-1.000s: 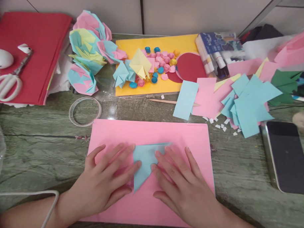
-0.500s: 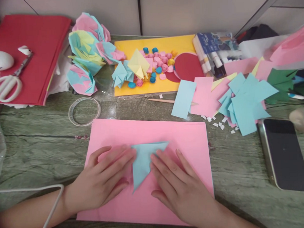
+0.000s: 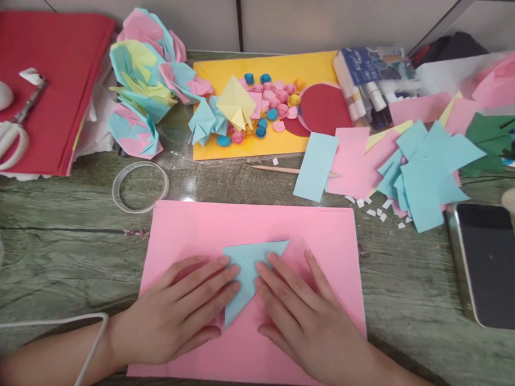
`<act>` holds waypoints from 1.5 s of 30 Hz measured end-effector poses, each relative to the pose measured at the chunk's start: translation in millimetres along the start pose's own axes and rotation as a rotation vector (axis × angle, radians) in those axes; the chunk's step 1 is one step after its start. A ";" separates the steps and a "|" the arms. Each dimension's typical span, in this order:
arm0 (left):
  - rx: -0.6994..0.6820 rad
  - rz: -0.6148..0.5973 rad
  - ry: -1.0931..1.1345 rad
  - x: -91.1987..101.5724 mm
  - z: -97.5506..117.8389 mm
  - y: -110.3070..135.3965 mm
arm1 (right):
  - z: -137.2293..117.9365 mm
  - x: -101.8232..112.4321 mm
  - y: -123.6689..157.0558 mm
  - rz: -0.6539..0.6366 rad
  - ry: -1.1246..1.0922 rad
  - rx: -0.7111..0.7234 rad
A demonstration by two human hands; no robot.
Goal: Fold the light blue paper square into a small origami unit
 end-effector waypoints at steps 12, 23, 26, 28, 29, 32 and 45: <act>0.025 -0.033 0.045 0.0 -3.7 -2.7 | 0.4 1.2 -2.9 0.018 -0.005 0.004; 0.039 -0.033 0.022 -0.4 -4.0 -2.6 | 1.7 -0.3 -1.8 -0.002 -0.042 -0.014; 0.041 -0.038 0.021 -0.3 -3.7 -2.6 | 2.3 -0.6 -1.5 0.001 -0.046 -0.026; 0.040 -0.048 0.018 -0.3 -3.4 -2.5 | 2.4 -0.7 -1.5 0.008 -0.052 -0.028; 0.043 -0.054 0.017 -0.3 -3.3 -2.4 | 2.3 -0.8 -1.6 0.007 -0.054 -0.027; 0.053 -0.066 0.012 0.0 -3.5 -2.4 | 2.2 -0.8 -1.8 0.004 -0.055 -0.031; 0.089 -0.075 0.079 2.3 -4.9 -1.4 | 0.3 1.8 -3.5 0.018 -0.048 -0.030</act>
Point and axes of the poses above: each hand's wrist, its own y-axis away from the middle knuckle, its own x-axis out of the back of the hand, z = x × y, the point moved 3 cm from there along -y, towards the middle knuckle, and after that the axes turned 6 degrees about -x, right-handed, at the moved point
